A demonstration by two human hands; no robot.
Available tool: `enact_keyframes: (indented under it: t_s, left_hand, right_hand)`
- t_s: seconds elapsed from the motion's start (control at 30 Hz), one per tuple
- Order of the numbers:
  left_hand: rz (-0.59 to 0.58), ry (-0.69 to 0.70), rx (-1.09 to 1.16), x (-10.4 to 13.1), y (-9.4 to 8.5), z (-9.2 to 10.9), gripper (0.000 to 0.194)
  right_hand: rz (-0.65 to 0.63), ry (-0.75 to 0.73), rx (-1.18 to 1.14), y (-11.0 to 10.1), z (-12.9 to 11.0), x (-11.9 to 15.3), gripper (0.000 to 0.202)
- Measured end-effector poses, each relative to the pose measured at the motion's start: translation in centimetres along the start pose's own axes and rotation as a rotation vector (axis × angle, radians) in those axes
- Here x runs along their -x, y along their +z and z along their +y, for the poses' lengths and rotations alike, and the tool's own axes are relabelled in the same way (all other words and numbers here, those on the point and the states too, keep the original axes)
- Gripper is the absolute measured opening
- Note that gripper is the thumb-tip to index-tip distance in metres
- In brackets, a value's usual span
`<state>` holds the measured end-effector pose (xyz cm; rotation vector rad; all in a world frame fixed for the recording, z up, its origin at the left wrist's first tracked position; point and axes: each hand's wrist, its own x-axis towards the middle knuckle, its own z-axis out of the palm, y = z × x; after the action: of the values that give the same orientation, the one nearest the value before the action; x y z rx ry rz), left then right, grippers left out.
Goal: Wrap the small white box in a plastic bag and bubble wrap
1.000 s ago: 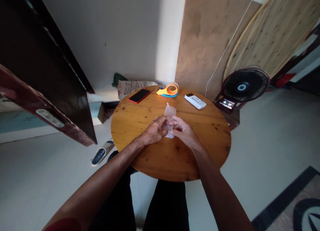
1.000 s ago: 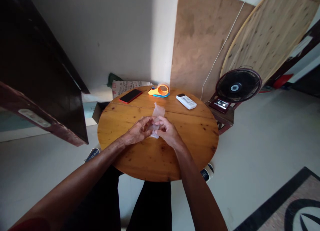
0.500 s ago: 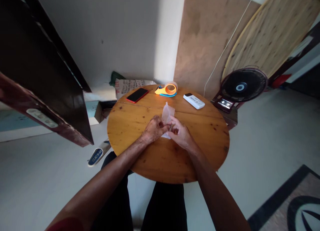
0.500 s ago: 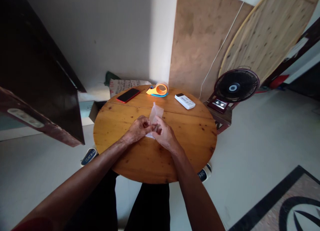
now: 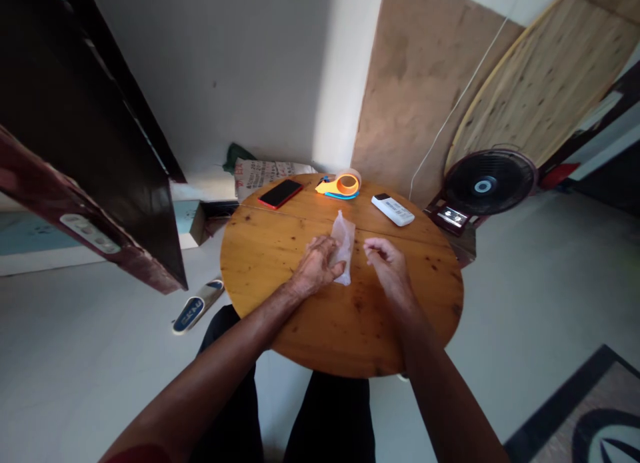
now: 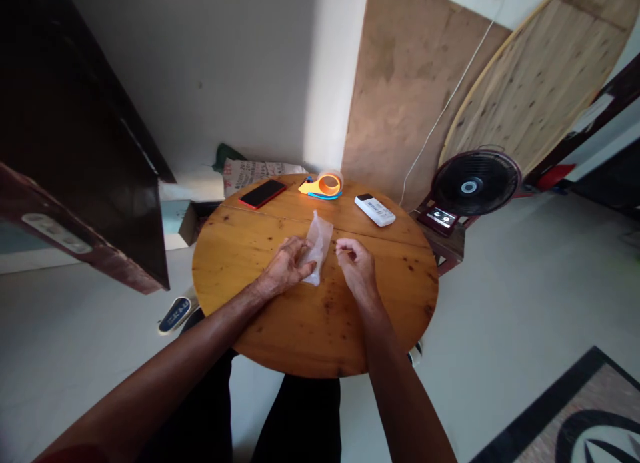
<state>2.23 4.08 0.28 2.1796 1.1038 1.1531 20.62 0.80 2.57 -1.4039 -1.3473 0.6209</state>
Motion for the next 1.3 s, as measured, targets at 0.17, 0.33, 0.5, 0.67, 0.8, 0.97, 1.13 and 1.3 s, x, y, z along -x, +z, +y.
enact_keyframes:
  t_s: [0.17, 0.33, 0.5, 0.67, 0.8, 0.97, 1.13, 1.3]
  left_hand:
    - [-0.03, 0.037, 0.004, 0.0, 0.3, -0.4, 0.042]
    - [-0.06, 0.067, -0.006, 0.1, 0.2, -0.4, 0.046]
    - [-0.104, 0.073, -0.035, 0.2, 0.0, 0.0, 0.044]
    - [-0.165, 0.05, -0.065, 0.3, 0.1, 0.3, 0.045]
    - [-0.183, 0.056, -0.078, 0.4, 0.2, 0.3, 0.046]
    - [-0.182, 0.056, -0.078, 0.4, 0.3, 0.1, 0.049]
    - [-0.231, 0.002, -0.087, 0.5, 0.4, 0.1, 0.055]
    - [-0.201, -0.012, -0.042, 0.5, 0.3, 0.3, 0.061]
  right_hand:
    - [-0.125, -0.063, 0.325, 0.1, -1.3, -2.5, 0.025]
    - [-0.16, 0.012, 0.631, 2.1, -2.8, -5.0, 0.025]
    - [-0.136, 0.065, 0.515, 2.5, -1.7, -5.6, 0.016]
    - [-0.059, -0.016, 0.213, 1.4, -0.2, -5.4, 0.029]
    - [-0.024, -0.045, 0.145, 1.5, -0.3, -5.4, 0.031]
    - [-0.101, -0.039, -0.007, 1.7, -0.6, -5.3, 0.026]
    - [-0.175, -0.079, -0.022, 1.5, -0.2, -5.3, 0.02]
    - [-0.291, -0.084, 0.102, 1.5, 0.5, -5.4, 0.021]
